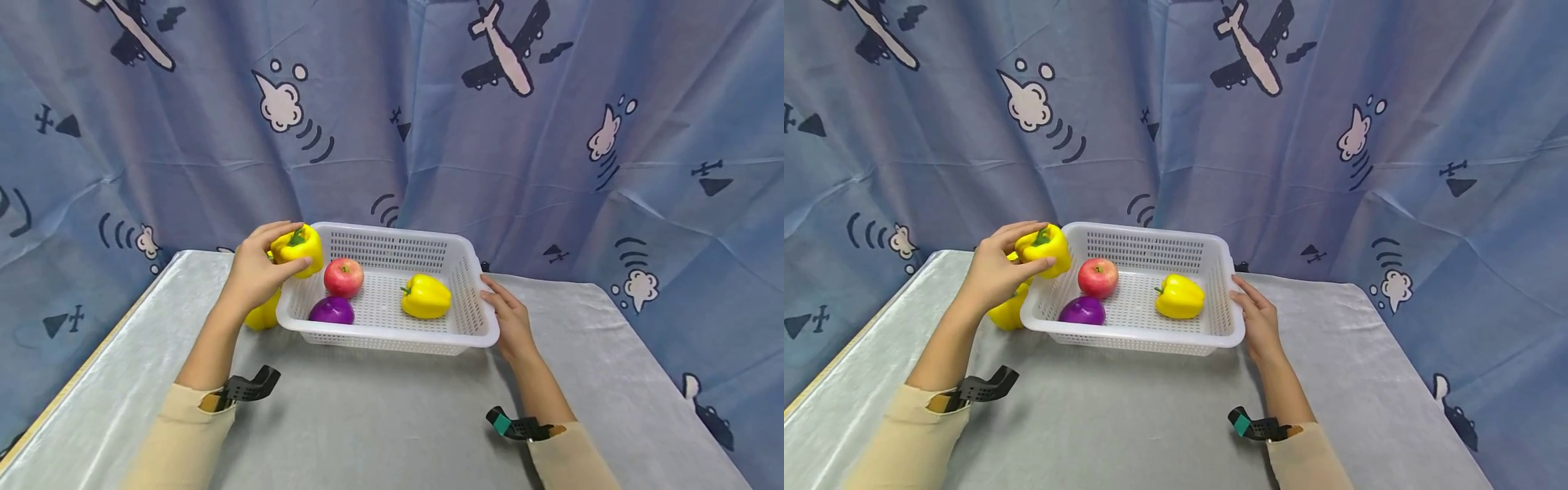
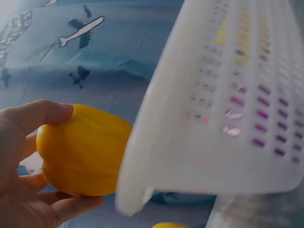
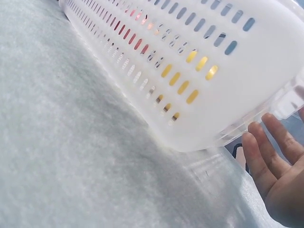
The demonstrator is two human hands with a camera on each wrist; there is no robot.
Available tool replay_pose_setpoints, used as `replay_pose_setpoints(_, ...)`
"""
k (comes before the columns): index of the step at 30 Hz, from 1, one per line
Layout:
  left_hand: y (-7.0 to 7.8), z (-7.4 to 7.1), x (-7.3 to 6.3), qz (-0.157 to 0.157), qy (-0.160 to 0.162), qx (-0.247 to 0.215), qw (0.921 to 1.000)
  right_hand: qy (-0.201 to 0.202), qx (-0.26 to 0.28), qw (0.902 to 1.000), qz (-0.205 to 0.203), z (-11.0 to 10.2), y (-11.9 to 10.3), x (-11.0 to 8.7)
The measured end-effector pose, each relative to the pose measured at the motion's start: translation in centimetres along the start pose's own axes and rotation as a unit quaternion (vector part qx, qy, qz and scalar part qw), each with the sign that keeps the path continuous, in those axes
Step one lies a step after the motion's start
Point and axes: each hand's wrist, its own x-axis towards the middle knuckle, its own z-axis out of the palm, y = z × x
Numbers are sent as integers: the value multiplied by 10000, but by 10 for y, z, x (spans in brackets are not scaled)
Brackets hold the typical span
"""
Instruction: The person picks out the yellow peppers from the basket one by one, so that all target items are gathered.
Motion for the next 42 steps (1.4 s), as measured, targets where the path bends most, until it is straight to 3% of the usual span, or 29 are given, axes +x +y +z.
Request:
replay_pose_setpoints(7, -1, -34, -3, -167, 370, 137, 9991, 48, 61, 10000, -37, 1, -1, 0)
replay_pose_setpoints(11, -7, -45, -5, -346, 597, 269, 9973, 16, 106, 9999, -13, -1, -1, -1)
replay_pose_setpoints(24, -45, -49, -2, -800, 1226, 480, 9881, -55, 79, 9999, -79, -3, 3, 2)
replay_pose_setpoints(32, -57, -51, -2, -1126, 1381, 845, 9804, -88, 73, 9999, -8, -1, 0, 2)
replay_pose_setpoints(42, -73, -50, -2, -1416, 1514, 799, 9750, -59, 24, 9999, 112, -1, -2, 1)
